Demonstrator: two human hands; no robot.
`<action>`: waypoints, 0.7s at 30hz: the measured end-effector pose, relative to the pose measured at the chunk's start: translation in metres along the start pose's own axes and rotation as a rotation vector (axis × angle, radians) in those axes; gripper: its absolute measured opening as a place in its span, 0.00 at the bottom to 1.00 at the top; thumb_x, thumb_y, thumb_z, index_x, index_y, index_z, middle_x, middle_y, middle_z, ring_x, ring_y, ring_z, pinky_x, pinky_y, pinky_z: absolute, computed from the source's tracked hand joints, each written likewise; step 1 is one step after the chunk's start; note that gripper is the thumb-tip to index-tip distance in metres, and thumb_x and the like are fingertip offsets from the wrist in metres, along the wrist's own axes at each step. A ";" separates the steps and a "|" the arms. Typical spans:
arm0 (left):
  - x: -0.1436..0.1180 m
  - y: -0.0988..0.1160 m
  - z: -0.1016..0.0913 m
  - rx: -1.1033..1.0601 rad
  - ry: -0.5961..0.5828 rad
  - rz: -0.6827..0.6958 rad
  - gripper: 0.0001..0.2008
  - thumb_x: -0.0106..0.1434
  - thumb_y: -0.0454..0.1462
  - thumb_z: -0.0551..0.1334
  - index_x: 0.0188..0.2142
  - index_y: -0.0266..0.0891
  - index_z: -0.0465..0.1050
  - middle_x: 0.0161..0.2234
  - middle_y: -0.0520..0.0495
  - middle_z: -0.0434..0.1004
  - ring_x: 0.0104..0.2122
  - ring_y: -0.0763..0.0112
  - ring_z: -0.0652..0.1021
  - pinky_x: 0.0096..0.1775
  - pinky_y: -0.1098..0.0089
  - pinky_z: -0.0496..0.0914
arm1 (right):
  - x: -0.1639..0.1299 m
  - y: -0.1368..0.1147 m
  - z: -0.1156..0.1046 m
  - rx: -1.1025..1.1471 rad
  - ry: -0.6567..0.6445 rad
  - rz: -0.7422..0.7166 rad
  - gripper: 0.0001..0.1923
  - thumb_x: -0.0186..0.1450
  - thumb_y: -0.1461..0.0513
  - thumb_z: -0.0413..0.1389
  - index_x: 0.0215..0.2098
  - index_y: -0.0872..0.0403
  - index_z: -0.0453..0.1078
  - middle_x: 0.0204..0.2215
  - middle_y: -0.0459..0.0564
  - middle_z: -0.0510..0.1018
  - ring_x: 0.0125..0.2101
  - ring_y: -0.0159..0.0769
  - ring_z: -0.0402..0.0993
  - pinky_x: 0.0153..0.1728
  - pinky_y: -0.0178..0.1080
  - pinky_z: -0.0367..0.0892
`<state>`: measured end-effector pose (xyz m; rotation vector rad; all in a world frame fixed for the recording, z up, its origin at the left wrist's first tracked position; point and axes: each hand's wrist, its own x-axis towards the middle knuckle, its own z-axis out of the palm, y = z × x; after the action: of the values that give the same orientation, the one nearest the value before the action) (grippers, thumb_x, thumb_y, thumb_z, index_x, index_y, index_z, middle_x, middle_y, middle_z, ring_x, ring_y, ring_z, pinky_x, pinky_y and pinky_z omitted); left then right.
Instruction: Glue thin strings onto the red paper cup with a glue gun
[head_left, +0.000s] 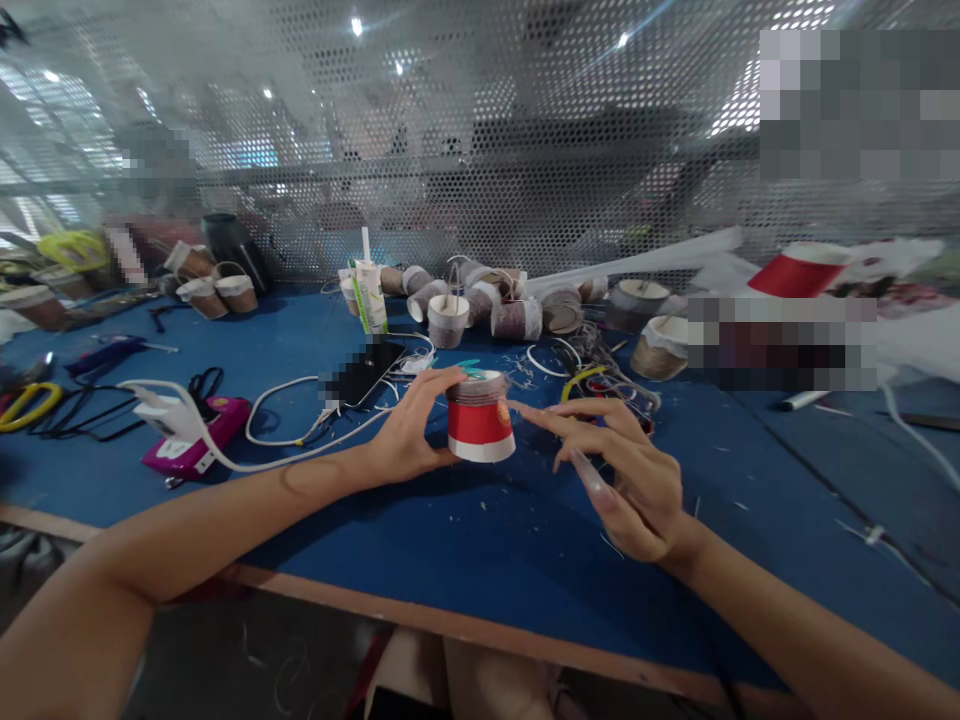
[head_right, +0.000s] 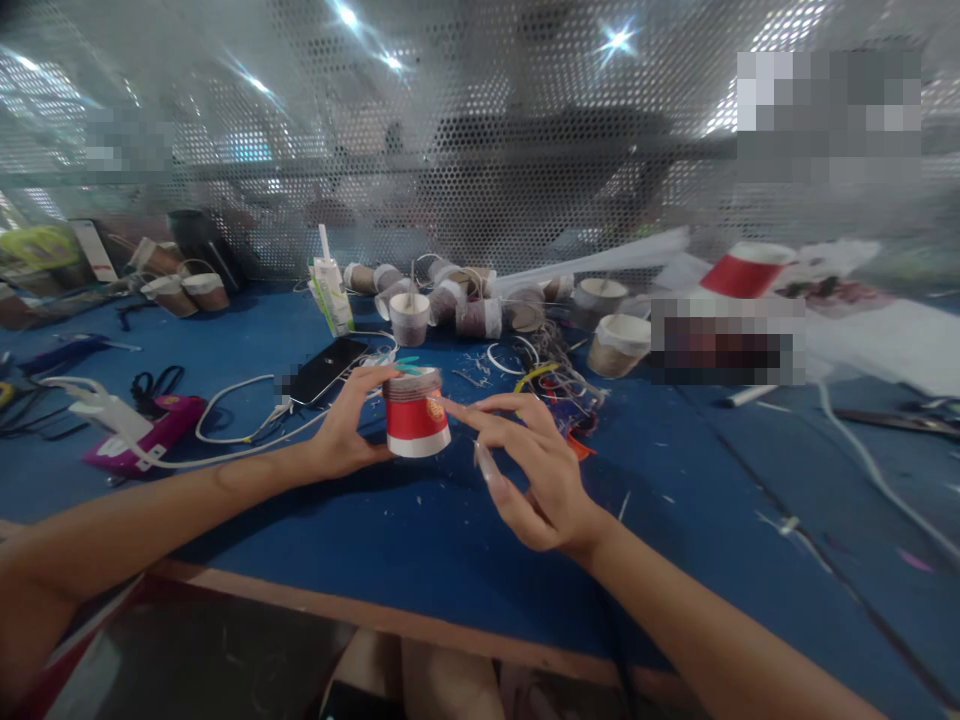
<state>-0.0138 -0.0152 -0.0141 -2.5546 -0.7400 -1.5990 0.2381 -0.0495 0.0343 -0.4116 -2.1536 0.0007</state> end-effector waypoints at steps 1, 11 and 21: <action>0.000 0.000 0.000 -0.002 0.005 -0.001 0.37 0.57 0.42 0.69 0.61 0.40 0.55 0.53 0.34 0.70 0.54 0.53 0.73 0.52 0.51 0.71 | 0.000 0.000 0.000 0.002 -0.005 0.000 0.08 0.62 0.65 0.48 0.36 0.53 0.68 0.49 0.57 0.80 0.44 0.47 0.73 0.42 0.51 0.69; 0.001 0.001 -0.001 0.032 0.066 -0.039 0.35 0.58 0.44 0.67 0.61 0.40 0.55 0.52 0.36 0.68 0.53 0.55 0.73 0.52 0.53 0.71 | 0.000 0.004 -0.003 -0.075 0.193 0.184 0.10 0.66 0.63 0.47 0.35 0.50 0.70 0.28 0.49 0.77 0.29 0.39 0.70 0.33 0.44 0.66; 0.002 0.001 0.001 0.125 0.198 -0.122 0.34 0.60 0.43 0.67 0.60 0.41 0.53 0.56 0.37 0.66 0.56 0.56 0.70 0.54 0.53 0.70 | 0.007 0.054 -0.044 -0.695 -0.305 1.136 0.17 0.55 0.59 0.58 0.38 0.60 0.63 0.41 0.74 0.70 0.46 0.68 0.69 0.43 0.57 0.65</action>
<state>-0.0118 -0.0147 -0.0132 -2.2649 -0.9569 -1.7474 0.2854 -0.0028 0.0568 -2.0791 -1.8514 -0.0483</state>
